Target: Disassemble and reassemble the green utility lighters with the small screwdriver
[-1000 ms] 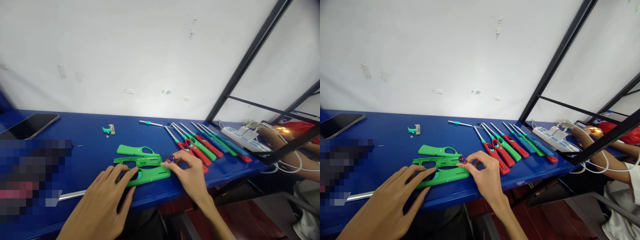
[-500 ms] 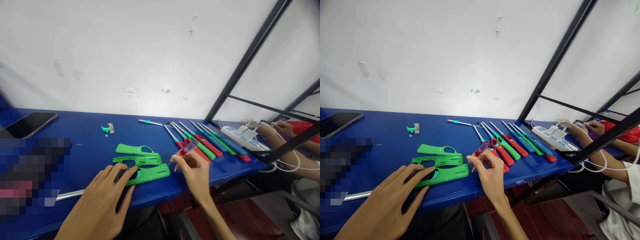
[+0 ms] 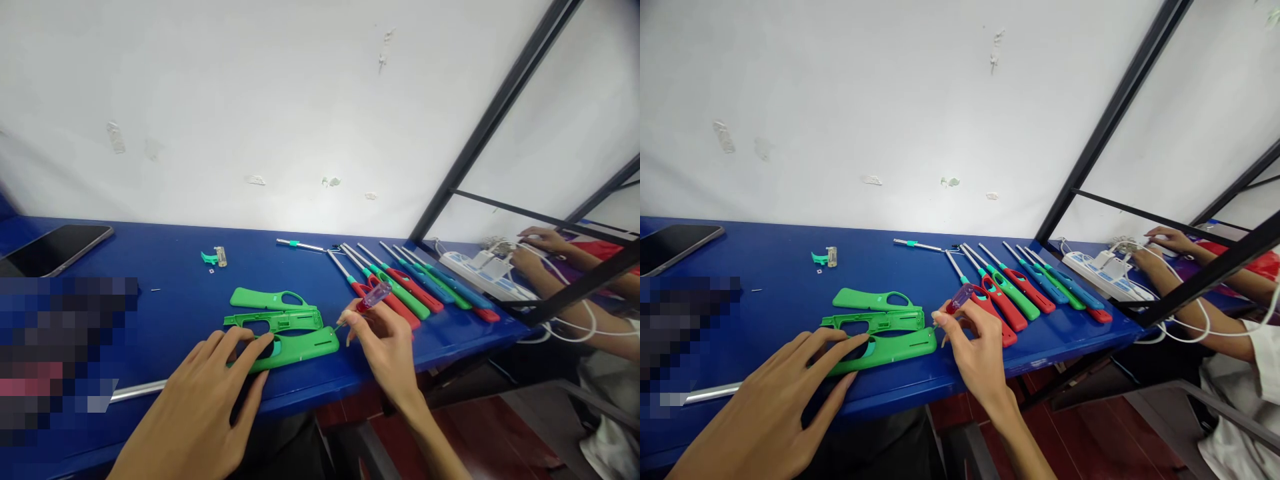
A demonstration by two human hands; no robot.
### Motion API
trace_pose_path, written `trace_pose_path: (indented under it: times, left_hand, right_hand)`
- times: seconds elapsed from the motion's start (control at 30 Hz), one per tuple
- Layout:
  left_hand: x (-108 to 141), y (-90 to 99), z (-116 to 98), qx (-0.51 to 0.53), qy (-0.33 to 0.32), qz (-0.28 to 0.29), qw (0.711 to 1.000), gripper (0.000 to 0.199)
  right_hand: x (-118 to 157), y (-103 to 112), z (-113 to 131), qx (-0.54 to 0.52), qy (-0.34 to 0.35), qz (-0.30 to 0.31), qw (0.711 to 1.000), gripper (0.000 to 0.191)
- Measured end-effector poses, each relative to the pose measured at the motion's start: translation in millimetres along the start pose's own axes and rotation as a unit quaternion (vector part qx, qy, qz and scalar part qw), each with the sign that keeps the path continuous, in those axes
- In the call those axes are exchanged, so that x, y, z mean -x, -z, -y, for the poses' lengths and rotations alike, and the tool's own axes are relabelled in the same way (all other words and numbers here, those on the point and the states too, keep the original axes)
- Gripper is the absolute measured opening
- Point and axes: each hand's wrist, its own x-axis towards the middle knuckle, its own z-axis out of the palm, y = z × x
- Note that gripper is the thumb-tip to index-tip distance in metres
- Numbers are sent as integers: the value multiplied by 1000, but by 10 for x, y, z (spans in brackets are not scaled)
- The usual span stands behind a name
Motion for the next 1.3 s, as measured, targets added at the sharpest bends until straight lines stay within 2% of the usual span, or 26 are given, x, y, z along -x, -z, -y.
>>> trace_pose_path:
  times: [0.4, 0.6, 0.83, 1.13, 1.3]
  left_hand:
    - [3, 1, -9, 8, 5, 8, 1000, 42]
    - [3, -8, -1, 6, 2, 14, 1000, 42]
    - [5, -18, 0, 0, 4, 11, 1000, 43]
    - [1, -4, 4, -11, 0, 5, 1000, 43]
    - [9, 2, -1, -9, -5, 9, 1000, 43]
  right_hand:
    - [-34, 9, -18, 16, 14, 71, 997, 20]
    - [-75, -25, 12, 3, -8, 47, 999, 20]
    - [-76, -55, 27, -7, -72, 39, 997, 33]
    - [-74, -52, -52, 0, -58, 51, 997, 43]
    - [-74, -63, -18, -30, -75, 53, 995, 42]
